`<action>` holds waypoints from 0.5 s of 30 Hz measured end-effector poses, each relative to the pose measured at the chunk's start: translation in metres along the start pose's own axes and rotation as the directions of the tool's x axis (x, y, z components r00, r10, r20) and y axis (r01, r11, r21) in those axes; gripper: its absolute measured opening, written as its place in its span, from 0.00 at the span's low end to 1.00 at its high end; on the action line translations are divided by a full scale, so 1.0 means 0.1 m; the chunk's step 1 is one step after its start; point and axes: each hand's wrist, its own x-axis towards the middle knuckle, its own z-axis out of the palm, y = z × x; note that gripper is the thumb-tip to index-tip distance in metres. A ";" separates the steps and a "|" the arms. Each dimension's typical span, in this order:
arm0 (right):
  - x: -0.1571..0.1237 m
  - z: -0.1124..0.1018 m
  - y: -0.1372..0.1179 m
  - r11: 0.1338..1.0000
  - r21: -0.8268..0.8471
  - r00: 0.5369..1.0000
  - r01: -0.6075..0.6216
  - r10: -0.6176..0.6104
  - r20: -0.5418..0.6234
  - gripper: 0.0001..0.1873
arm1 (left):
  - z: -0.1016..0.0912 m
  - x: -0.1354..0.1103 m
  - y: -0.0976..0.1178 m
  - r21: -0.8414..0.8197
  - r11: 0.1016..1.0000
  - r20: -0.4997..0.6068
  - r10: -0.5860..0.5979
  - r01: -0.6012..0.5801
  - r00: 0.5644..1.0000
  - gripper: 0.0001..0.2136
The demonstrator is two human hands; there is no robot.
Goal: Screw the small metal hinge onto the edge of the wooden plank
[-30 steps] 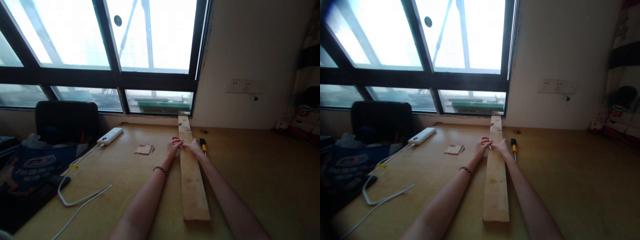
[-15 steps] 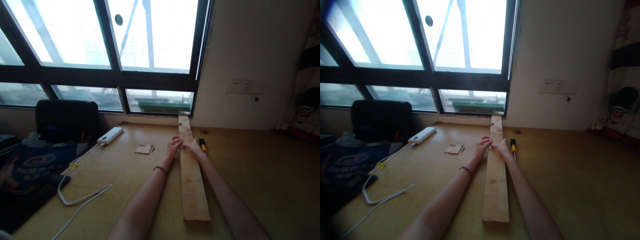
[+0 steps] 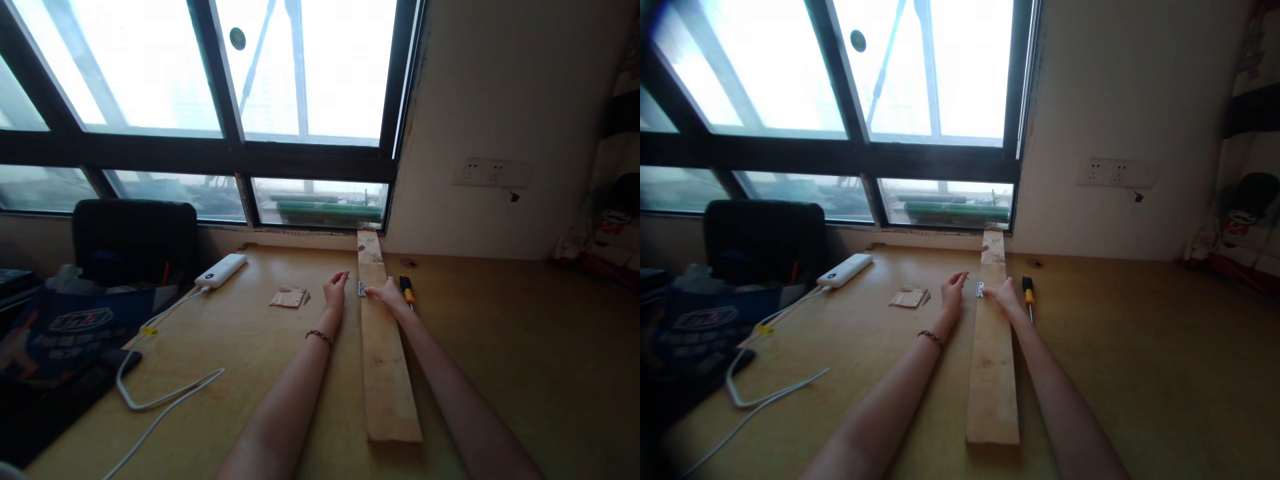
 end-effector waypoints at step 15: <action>-0.01 -0.01 0.01 1.000 -0.019 1.000 -0.005 0.004 -0.015 0.42 | -0.16 -0.38 0.11 0.220 0.923 0.309 0.240 -0.315 0.920 0.11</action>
